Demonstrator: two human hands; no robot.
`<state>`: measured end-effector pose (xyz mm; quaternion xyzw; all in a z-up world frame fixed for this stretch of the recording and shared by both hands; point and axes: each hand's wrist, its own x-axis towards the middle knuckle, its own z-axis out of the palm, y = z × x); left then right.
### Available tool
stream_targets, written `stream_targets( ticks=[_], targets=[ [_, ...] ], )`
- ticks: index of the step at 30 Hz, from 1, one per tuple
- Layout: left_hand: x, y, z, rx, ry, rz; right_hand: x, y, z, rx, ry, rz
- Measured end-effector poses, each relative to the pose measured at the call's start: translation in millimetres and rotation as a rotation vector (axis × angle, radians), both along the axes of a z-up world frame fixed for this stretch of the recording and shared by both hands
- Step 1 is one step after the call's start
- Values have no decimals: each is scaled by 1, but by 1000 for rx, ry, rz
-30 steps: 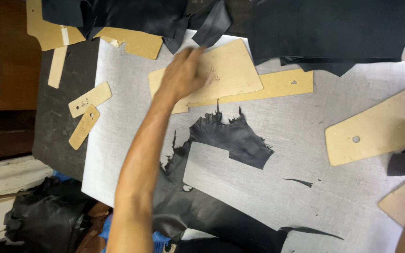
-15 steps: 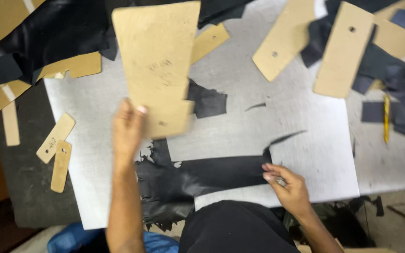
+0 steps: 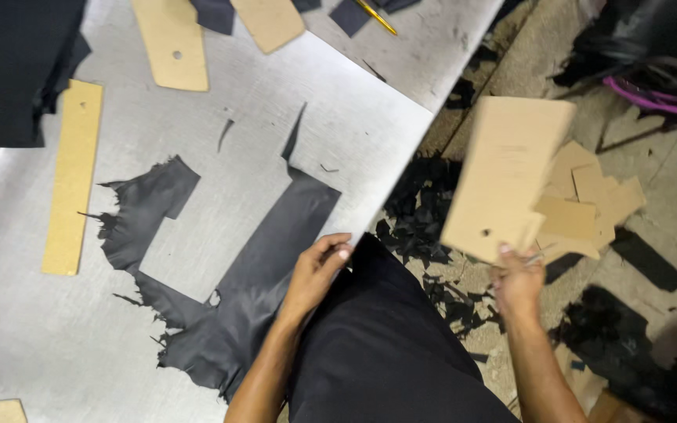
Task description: The person uses a utility knife to cut black leather pieces on a table, following the outlines of cardboard templates. They repeatedly position templates, cut along the edges, and remove the cut leather pieces.
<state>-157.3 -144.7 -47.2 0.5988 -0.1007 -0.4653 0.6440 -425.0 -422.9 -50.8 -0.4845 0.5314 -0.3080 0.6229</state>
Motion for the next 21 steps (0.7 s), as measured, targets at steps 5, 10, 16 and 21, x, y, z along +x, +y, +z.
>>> stream_targets(
  ticks=[5,10,16,21],
  targets=[
    [-8,45,15,175,-87,99,-79,-77,-42,80,53,-351],
    [-4,102,36,306,-289,303,-55,-81,-89,-81,242,-39],
    [-20,178,47,493,-340,893,105,-31,-65,-551,114,686],
    [-5,200,43,757,-336,1072,294,31,-5,-1039,-11,1198]
  ],
)
